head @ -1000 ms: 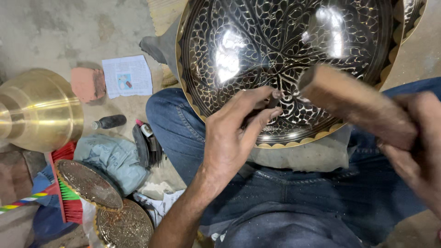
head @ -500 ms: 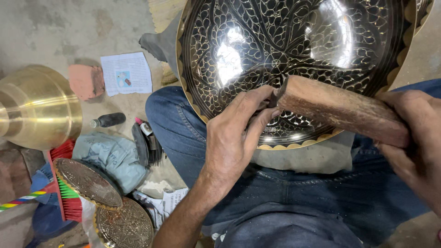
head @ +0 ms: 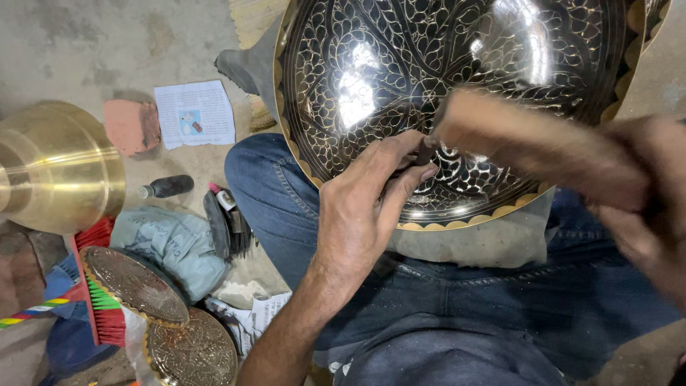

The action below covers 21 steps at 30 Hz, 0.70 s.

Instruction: The person uses a chisel and wooden mallet to engrave a floral pattern into a large metal plate. They repeatedly strike the chisel to create fine lines and details in the design.

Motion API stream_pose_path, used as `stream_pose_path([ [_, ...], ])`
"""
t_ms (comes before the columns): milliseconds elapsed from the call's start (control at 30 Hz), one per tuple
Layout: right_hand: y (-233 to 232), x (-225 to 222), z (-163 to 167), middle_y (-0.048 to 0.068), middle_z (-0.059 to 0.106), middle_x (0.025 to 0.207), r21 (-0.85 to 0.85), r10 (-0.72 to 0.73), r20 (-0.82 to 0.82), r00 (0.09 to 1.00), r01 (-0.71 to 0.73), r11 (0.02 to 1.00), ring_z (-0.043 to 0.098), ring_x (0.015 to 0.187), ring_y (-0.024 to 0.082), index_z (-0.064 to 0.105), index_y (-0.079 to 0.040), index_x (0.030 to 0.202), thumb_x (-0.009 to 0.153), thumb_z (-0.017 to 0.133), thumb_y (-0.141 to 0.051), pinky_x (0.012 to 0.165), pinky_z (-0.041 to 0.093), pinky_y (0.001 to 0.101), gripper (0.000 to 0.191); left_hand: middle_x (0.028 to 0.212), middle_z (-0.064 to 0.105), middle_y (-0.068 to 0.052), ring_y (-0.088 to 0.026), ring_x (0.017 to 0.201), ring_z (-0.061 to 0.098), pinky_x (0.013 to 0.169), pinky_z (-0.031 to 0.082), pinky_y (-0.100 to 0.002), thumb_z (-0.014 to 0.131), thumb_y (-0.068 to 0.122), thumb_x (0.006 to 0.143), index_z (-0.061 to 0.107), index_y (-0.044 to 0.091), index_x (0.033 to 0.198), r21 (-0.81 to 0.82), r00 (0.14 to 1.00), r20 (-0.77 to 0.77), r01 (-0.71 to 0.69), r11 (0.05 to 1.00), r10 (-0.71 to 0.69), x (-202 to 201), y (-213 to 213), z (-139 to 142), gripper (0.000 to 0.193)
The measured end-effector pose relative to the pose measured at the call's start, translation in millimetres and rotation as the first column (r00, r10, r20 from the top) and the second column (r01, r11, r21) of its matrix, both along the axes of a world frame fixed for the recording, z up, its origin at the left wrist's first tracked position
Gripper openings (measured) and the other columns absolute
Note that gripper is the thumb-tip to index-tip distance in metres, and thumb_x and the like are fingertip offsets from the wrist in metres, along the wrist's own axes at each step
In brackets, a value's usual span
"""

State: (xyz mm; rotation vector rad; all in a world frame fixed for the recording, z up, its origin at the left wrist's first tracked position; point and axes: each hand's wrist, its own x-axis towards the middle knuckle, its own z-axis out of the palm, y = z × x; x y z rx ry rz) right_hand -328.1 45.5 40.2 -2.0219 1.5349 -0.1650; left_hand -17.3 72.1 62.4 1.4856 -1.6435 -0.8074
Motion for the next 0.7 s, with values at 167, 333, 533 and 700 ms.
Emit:
stream_pose_path([
  [167,-1.0,-15.8,-2.2,0.014,0.067,0.105,0.085,0.112,-0.116,0.987,-0.102,0.991,0.071,0.09,0.021,0.054,0.002,0.136,0.082,0.066,-0.014,0.079,0.061,0.0325,0.057,0.119,0.074,-0.01,-0.02,0.105,0.078,0.086,0.066,-0.031,0.075,0.01,0.099,0.062,0.006,0.132,0.004,1.0,-0.005,-0.018,1.0,0.018,-2.2,0.9,2.5,0.035],
  [333,-6.1,-18.6,6.7,0.009,0.065,0.11,0.187,0.194,-0.33,0.924,-0.137,0.973,0.07,0.092,0.016,0.052,-0.004,0.142,0.09,0.063,-0.02,0.081,0.062,0.028,0.055,0.119,0.073,-0.01,-0.022,0.105,0.077,0.09,0.065,-0.033,0.074,0.01,0.102,0.061,0.006,0.134,-0.031,1.0,0.001,-0.006,1.0,0.006,-2.5,1.0,2.6,0.035],
  [533,3.8,-18.8,2.2,0.01,0.066,0.111,0.119,0.134,-0.215,0.967,-0.11,0.987,0.071,0.094,0.017,0.053,-0.003,0.142,0.088,0.065,-0.02,0.084,0.061,0.03,0.057,0.115,0.073,-0.01,-0.022,0.099,0.077,0.084,0.064,-0.033,0.074,0.011,0.102,0.061,0.006,0.131,-0.054,1.0,0.022,-0.001,0.999,0.002,-2.8,0.8,1.0,0.032],
  [700,-2.7,-16.3,-1.6,0.01,0.067,0.112,0.104,0.108,-0.137,0.985,-0.094,0.99,0.071,0.097,0.018,0.053,-0.003,0.142,0.087,0.066,-0.019,0.086,0.06,0.0316,0.059,0.109,0.073,-0.008,-0.019,0.093,0.076,0.079,0.064,-0.032,0.074,0.01,0.1,0.063,0.007,0.132,-0.015,1.0,0.02,-0.017,1.0,0.017,-4.2,-0.2,0.5,0.034],
])
